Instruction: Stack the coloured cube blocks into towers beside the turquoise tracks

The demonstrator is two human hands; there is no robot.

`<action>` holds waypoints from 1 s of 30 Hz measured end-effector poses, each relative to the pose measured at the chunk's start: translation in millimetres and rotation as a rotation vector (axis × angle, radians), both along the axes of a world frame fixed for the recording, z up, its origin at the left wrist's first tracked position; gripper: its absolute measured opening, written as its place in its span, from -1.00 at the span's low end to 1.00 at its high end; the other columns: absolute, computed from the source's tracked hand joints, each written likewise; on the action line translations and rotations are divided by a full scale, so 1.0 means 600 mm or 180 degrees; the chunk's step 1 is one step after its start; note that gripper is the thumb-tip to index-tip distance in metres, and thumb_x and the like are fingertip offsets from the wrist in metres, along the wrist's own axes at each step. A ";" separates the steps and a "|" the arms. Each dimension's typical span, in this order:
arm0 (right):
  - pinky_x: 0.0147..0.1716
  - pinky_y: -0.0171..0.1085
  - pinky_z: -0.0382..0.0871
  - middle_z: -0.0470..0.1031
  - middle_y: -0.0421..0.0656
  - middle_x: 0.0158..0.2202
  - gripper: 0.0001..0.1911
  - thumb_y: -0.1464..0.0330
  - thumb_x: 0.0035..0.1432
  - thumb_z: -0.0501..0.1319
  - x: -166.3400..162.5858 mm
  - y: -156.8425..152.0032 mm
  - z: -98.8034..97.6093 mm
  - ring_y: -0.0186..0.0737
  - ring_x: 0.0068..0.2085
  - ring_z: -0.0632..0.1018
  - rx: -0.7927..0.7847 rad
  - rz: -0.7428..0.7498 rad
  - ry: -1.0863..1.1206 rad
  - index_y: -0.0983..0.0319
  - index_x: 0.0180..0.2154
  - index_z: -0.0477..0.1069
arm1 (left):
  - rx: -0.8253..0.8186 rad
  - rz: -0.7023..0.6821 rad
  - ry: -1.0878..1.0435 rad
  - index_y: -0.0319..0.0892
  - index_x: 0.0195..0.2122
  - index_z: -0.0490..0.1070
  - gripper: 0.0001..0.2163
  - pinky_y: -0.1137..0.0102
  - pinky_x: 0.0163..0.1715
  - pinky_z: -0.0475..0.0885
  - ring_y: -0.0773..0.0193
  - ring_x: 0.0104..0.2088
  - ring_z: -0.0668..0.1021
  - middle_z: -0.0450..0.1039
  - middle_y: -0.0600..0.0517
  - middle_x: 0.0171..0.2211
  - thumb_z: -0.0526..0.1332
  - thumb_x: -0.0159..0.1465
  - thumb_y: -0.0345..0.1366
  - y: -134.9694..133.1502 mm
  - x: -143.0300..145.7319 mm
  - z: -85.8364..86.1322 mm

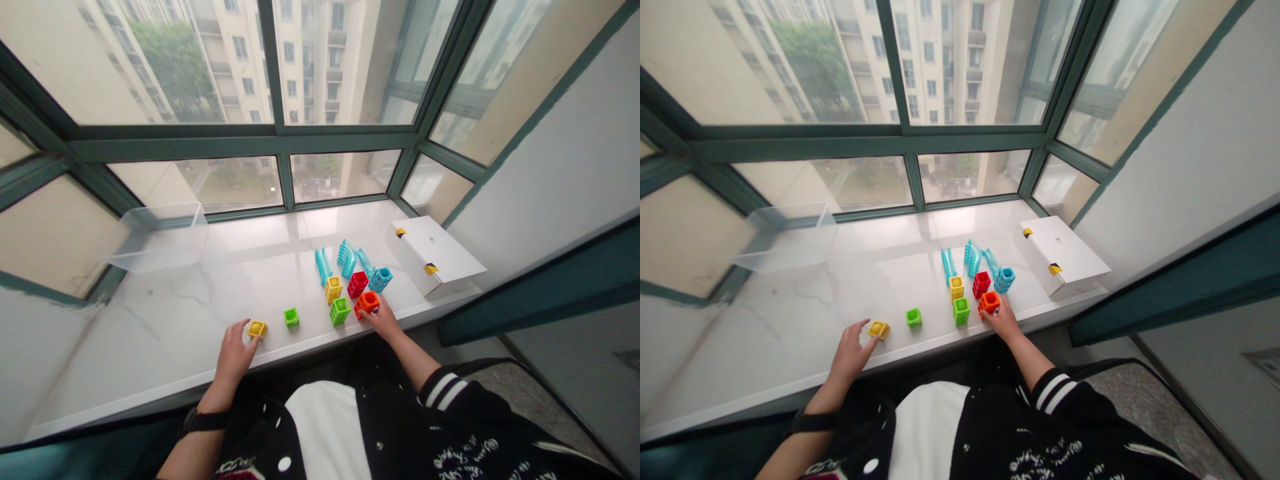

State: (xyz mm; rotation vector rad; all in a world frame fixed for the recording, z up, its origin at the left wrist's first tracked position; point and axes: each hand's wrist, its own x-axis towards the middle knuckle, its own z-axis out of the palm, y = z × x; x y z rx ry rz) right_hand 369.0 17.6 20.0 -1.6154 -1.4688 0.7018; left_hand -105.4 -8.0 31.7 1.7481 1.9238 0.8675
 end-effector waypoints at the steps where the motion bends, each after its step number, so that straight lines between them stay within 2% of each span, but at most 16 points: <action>1: -0.04 0.05 0.58 0.50 0.01 0.06 -0.34 0.07 0.02 0.40 0.000 0.000 -0.001 0.07 0.04 0.57 -0.0002 -0.0003 0.0024 0.21 0.11 0.40 | -0.0011 -0.0038 0.0043 -0.14 0.12 0.44 -0.47 -0.07 0.29 0.37 -0.17 0.18 0.49 0.45 -0.22 0.09 0.22 0.19 0.01 0.002 0.002 -0.008; 7: -0.02 0.05 0.58 0.51 0.03 0.08 -0.31 0.06 0.01 0.40 0.000 0.000 -0.005 0.07 0.05 0.58 0.0026 -0.0023 0.0058 0.22 0.13 0.39 | -0.0196 -0.0012 0.0141 -0.16 0.13 0.41 -0.51 0.00 0.26 0.41 -0.14 0.16 0.53 0.47 -0.22 0.08 0.22 0.19 -0.09 0.012 0.017 -0.034; 16: -0.06 0.04 0.58 0.52 0.02 0.06 -0.32 0.05 0.01 0.40 0.004 0.003 -0.011 0.10 0.06 0.58 0.0031 -0.0001 -0.0045 0.20 0.11 0.40 | -0.0349 0.0072 0.0228 -0.10 0.14 0.38 -0.57 0.11 0.08 0.50 -0.07 0.04 0.63 0.56 -0.19 0.07 0.24 0.25 -0.13 0.007 0.022 -0.040; 20: 0.02 0.08 0.55 0.45 0.09 0.20 -0.18 0.04 -0.03 0.43 0.009 0.001 -0.011 0.17 0.19 0.51 0.0034 -0.0022 -0.0049 0.19 0.22 0.34 | -0.0557 0.0081 0.0120 -0.08 0.15 0.37 -0.55 0.14 0.00 0.52 -0.04 -0.02 0.66 0.58 -0.19 0.06 0.25 0.25 -0.10 0.005 0.018 -0.041; 22: 0.02 0.08 0.56 0.39 0.12 0.27 -0.07 0.06 -0.07 0.45 0.017 -0.003 -0.016 0.18 0.20 0.50 -0.0017 -0.0014 -0.0045 0.18 0.30 0.27 | -0.0710 0.0129 -0.0018 -0.07 0.17 0.36 -0.52 0.14 -0.01 0.52 -0.03 -0.05 0.67 0.59 -0.19 0.05 0.26 0.25 -0.07 0.006 0.011 -0.040; 24: -0.03 0.08 0.58 0.37 0.13 0.29 0.00 0.11 -0.10 0.45 0.029 -0.009 -0.024 0.15 0.13 0.55 -0.0134 0.0027 -0.0034 0.17 0.35 0.21 | -0.0858 0.0265 -0.0242 -0.08 0.18 0.36 -0.49 0.13 -0.01 0.53 -0.01 -0.09 0.68 0.60 -0.19 0.03 0.28 0.24 -0.01 0.008 0.000 -0.040; 27: -0.10 0.05 0.60 0.40 0.13 0.25 -0.07 0.24 -0.11 0.35 0.055 -0.022 -0.040 0.06 -0.01 0.62 -0.0359 0.0075 0.0080 0.19 0.34 0.21 | -0.0990 0.0543 -0.0750 -0.14 0.15 0.40 -0.42 0.12 -0.03 0.55 0.02 -0.14 0.69 0.61 -0.20 -0.02 0.32 0.20 0.08 0.008 -0.024 -0.043; 30: -0.14 0.02 0.61 0.47 0.12 0.17 -0.17 0.33 -0.13 0.21 0.088 -0.038 -0.046 0.02 -0.05 0.64 -0.0446 -0.0075 0.0230 0.20 0.26 0.26 | -0.0949 0.0803 -0.1404 -0.19 0.11 0.43 -0.38 0.12 -0.04 0.59 0.06 -0.15 0.69 0.60 -0.20 -0.05 0.39 0.13 0.08 0.002 -0.044 -0.048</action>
